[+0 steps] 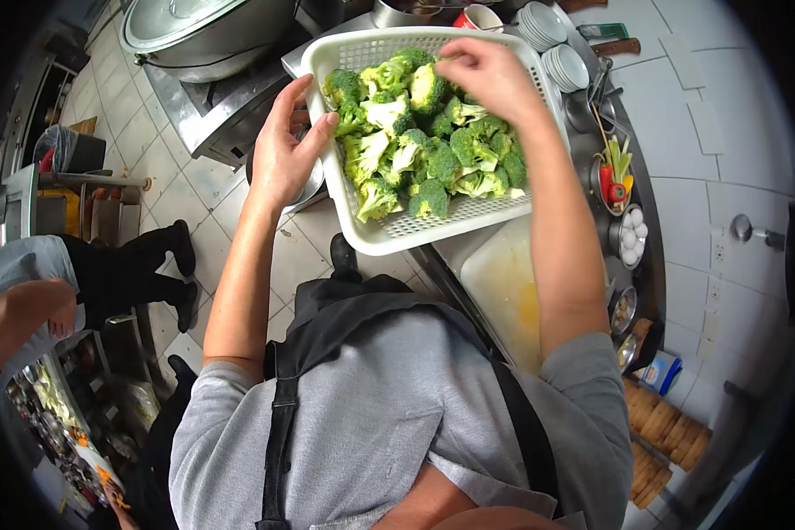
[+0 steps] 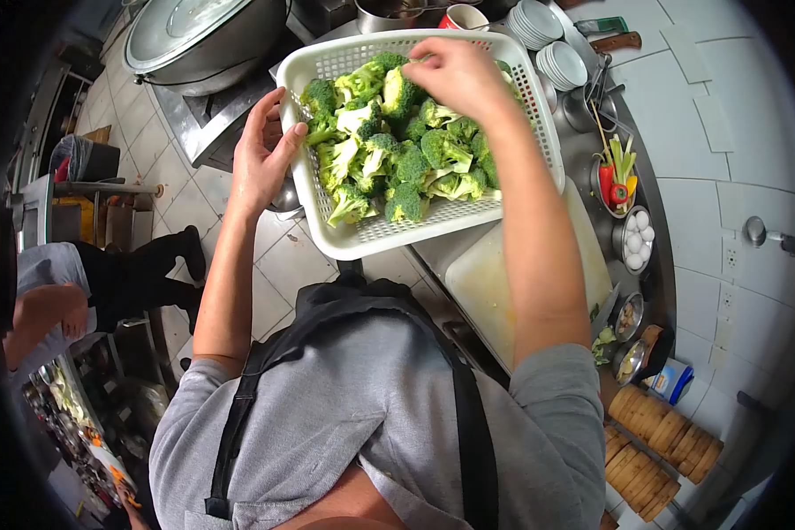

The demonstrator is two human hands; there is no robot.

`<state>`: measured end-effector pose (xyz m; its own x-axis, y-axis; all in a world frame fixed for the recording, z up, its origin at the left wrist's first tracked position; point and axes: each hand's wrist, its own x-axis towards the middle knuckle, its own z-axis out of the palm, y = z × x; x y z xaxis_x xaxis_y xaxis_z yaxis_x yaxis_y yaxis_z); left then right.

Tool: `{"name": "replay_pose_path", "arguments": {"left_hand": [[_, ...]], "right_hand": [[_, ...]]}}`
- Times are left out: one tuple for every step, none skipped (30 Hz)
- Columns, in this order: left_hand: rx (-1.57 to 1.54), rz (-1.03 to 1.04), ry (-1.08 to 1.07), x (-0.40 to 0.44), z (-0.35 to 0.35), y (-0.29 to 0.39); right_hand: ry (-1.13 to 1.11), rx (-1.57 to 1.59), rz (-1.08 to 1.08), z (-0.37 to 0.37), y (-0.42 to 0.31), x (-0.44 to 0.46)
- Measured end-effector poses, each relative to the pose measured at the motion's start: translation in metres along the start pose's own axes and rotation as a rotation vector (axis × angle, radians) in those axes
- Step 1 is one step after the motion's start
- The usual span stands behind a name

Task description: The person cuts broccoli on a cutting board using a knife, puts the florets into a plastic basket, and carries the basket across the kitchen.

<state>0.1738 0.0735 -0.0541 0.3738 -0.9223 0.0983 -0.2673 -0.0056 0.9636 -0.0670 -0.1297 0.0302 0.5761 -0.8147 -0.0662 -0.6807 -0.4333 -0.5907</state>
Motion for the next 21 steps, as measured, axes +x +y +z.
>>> {"name": "replay_pose_path", "arguments": {"left_hand": [[-0.074,-0.025,-0.005,-0.003,0.0,0.0],[-0.13,-0.026,-0.009,-0.008,0.001,-0.001],[-0.183,-0.024,-0.012,-0.012,0.002,-0.001],[-0.186,-0.057,-0.012,-0.018,0.003,0.004],[-0.248,-0.043,-0.002,-0.025,0.008,-0.005],[-0.287,-0.038,-0.023,-0.033,0.012,-0.004],[-0.326,-0.032,-0.042,-0.043,0.016,0.001],[-0.286,-0.09,-0.07,-0.052,0.017,0.01],[-0.139,-0.025,0.019,-0.059,0.023,-0.001],[-0.086,-0.086,0.05,-0.063,0.022,0.003],[-0.03,-0.144,0.081,-0.066,0.021,0.008],[-0.03,-0.127,0.15,-0.066,0.026,0.006],[-0.021,-0.171,0.145,-0.065,0.027,0.011],[-0.025,-0.181,0.135,-0.063,0.026,0.009],[-0.027,-0.189,0.123,-0.059,0.026,0.001],[-0.099,-0.178,0.115,-0.053,0.025,-0.005],[-0.102,-0.211,0.079,-0.051,0.021,-0.012],[-0.108,-0.25,0.086,-0.051,0.019,-0.001],[-0.113,-0.297,0.092,-0.053,0.019,0.007],[-0.191,-0.376,0.072,-0.051,0.019,-0.002],[-0.176,-0.381,0.081,-0.049,0.022,0.001]], "right_hand": [[0.015,-0.01,0.072,-0.013,-0.004,-0.006],[0.089,-0.066,0.067,-0.023,0.002,-0.013],[0.166,-0.119,0.058,-0.034,0.009,-0.019],[0.256,-0.192,0.101,-0.044,0.012,-0.031],[0.344,-0.263,0.143,-0.055,0.018,-0.042],[0.417,-0.36,0.145,-0.065,0.047,-0.049],[0.491,-0.454,0.144,-0.07,0.084,-0.056],[0.425,-0.481,0.245,-0.075,0.111,-0.068],[0.356,-0.508,0.34,-0.076,0.127,-0.08],[0.258,-0.409,0.378,-0.074,0.128,-0.09],[0.16,-0.308,0.413,-0.071,0.129,-0.097],[0.16,-0.297,0.385,-0.066,0.142,-0.097],[0.184,-0.108,0.367,-0.058,0.163,-0.1],[0.205,0.082,0.347,-0.054,0.173,-0.102],[0.205,0.097,0.323,-0.054,0.171,-0.105],[0.19,0.027,0.337,-0.056,0.166,-0.112],[0.176,-0.041,0.355,-0.058,0.165,-0.117],[0.18,0.081,0.324,-0.051,0.172,-0.12],[0.177,0.098,0.321,-0.047,0.179,-0.124],[0.157,0.245,0.305,-0.041,0.186,-0.125],[0.133,0.39,0.287,-0.036,0.188,-0.127]]}}
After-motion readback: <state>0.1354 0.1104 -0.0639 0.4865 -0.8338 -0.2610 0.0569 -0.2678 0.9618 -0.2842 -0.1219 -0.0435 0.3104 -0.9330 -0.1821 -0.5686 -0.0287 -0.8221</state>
